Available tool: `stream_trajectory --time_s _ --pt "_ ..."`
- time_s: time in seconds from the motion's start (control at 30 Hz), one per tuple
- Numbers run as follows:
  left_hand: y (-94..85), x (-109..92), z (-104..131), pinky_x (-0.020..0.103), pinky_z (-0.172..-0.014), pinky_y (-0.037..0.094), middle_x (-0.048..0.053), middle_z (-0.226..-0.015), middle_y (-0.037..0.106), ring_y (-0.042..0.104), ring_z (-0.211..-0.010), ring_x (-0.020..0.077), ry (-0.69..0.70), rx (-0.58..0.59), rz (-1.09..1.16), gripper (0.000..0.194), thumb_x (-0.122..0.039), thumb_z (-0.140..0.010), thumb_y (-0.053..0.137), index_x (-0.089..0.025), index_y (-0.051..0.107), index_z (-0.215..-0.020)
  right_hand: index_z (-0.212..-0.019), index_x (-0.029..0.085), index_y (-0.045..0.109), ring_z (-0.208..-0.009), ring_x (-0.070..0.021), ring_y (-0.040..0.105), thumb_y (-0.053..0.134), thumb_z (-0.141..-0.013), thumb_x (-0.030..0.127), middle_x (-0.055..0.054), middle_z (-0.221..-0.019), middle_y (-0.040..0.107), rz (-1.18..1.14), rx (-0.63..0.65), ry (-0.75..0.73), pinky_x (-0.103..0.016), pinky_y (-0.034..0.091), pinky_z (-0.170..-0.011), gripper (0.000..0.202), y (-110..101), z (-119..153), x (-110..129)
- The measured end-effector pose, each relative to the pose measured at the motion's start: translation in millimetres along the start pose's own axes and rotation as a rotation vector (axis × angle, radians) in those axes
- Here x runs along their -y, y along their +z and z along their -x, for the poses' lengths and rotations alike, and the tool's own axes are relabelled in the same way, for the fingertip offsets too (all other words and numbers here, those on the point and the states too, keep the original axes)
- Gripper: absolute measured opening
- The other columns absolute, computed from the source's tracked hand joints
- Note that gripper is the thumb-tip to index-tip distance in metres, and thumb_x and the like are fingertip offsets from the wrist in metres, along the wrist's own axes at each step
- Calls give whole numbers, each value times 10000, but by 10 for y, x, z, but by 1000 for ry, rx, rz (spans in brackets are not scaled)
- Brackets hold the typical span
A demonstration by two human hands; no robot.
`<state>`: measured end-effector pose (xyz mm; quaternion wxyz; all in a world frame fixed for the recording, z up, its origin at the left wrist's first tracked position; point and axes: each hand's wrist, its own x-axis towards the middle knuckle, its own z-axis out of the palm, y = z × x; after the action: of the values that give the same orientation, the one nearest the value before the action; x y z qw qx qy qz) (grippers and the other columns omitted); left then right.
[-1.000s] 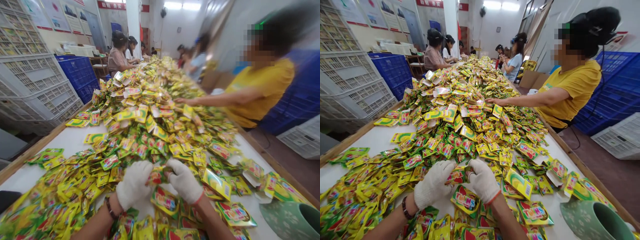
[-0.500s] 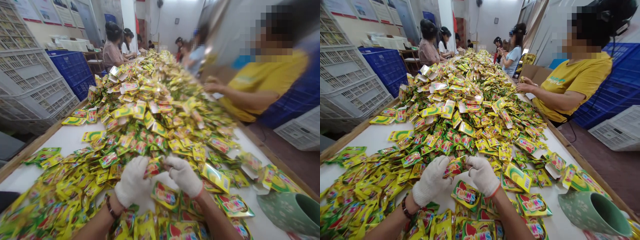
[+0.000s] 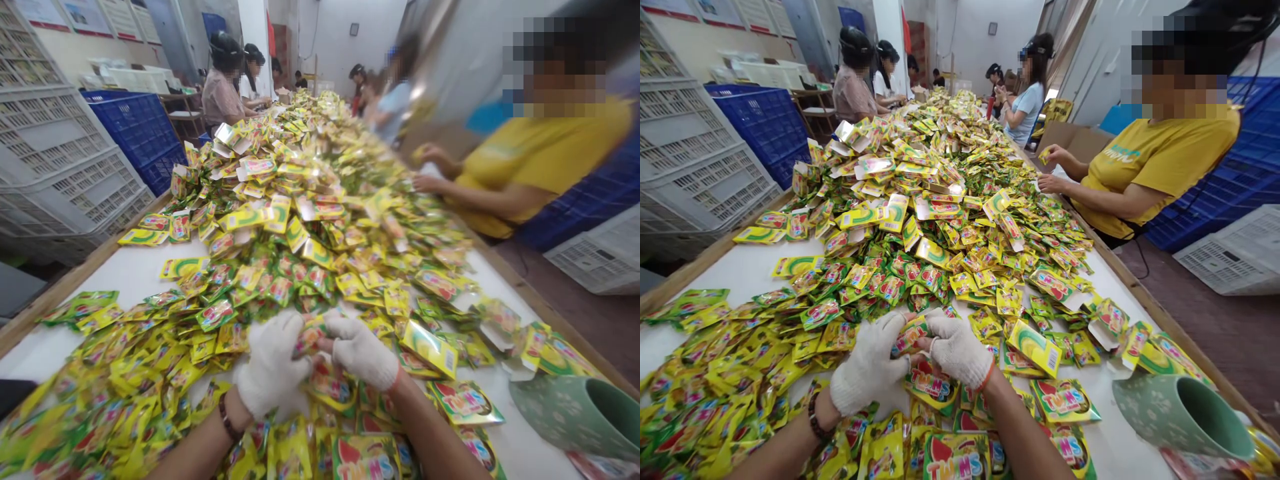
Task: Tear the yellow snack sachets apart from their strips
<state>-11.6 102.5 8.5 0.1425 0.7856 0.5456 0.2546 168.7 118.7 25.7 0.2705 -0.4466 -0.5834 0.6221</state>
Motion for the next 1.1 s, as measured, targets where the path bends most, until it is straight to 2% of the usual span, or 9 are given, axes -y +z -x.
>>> stream_trajectory --time_s 0.1,0.23,0.43,0.57,0.73,0.8,0.97,1.03,1.1 --pt "-83 -47 -66 355 -778 472 48 -892 631 580 -847 205 -119 162 412 247 -401 -854 514 -190 622 -923 -752 197 637 -448 -74 397 599 -776 257 53 -572 497 97 -145 -119 -187 328 -408 75 -25 -3 28" --pt "-101 -42 -103 317 -719 506 58 -894 667 621 -809 195 -401 184 1014 344 -439 -770 656 -155 583 -950 -911 194 556 -517 -97 429 626 -781 302 59 -602 493 58 -484 -187 -214 382 -495 183 6 -21 58" --pt "-49 -41 -65 310 -695 536 66 -934 675 650 -790 183 -444 88 1206 391 -358 -742 727 -158 530 -1015 -904 173 574 -613 -111 484 675 -748 398 5 -747 583 -166 -316 -130 -230 426 -548 292 76 -43 46" --pt "-77 11 -60 328 -766 544 81 -1067 663 653 -904 196 -311 150 1303 563 -237 -721 753 -204 451 -1195 -928 149 689 -586 -109 451 617 -806 409 -3 -698 587 -79 -233 -112 -239 403 -542 296 31 -20 35" --pt "-121 71 -61 315 -768 527 45 -958 675 647 -875 184 -344 303 1375 392 -210 -672 782 -172 553 -989 -977 178 736 -750 -181 566 645 -782 383 -46 -848 672 -74 -104 -103 -280 472 -631 297 12 13 61" --pt "-128 59 -70 320 -794 514 52 -974 665 635 -887 184 -352 318 1369 354 -223 -663 788 -153 578 -939 -1026 185 705 -769 -182 583 672 -761 374 -38 -846 672 -127 -111 -136 -277 481 -650 327 34 6 63" --pt "-114 -18 -90 286 -739 495 33 -975 635 613 -848 166 -436 90 1412 517 -319 -634 811 -200 540 -1058 -1140 176 573 -692 -157 593 709 -735 401 -24 -803 658 -290 -279 -153 -222 444 -536 483 88 -20 37" --pt "-96 -56 -69 304 -762 496 61 -1051 628 614 -882 184 -401 163 1481 606 -319 -640 803 -217 520 -1166 -1020 181 609 -770 -182 614 679 -774 410 -40 -841 671 -231 -319 -195 -249 484 -610 343 100 -8 30" --pt "-69 -99 -30 298 -747 493 74 -1046 634 613 -861 187 -369 336 1505 535 -308 -662 779 -193 574 -1142 -966 191 633 -809 -193 623 669 -792 406 -40 -862 681 -148 -324 -240 -284 508 -708 279 109 17 24"
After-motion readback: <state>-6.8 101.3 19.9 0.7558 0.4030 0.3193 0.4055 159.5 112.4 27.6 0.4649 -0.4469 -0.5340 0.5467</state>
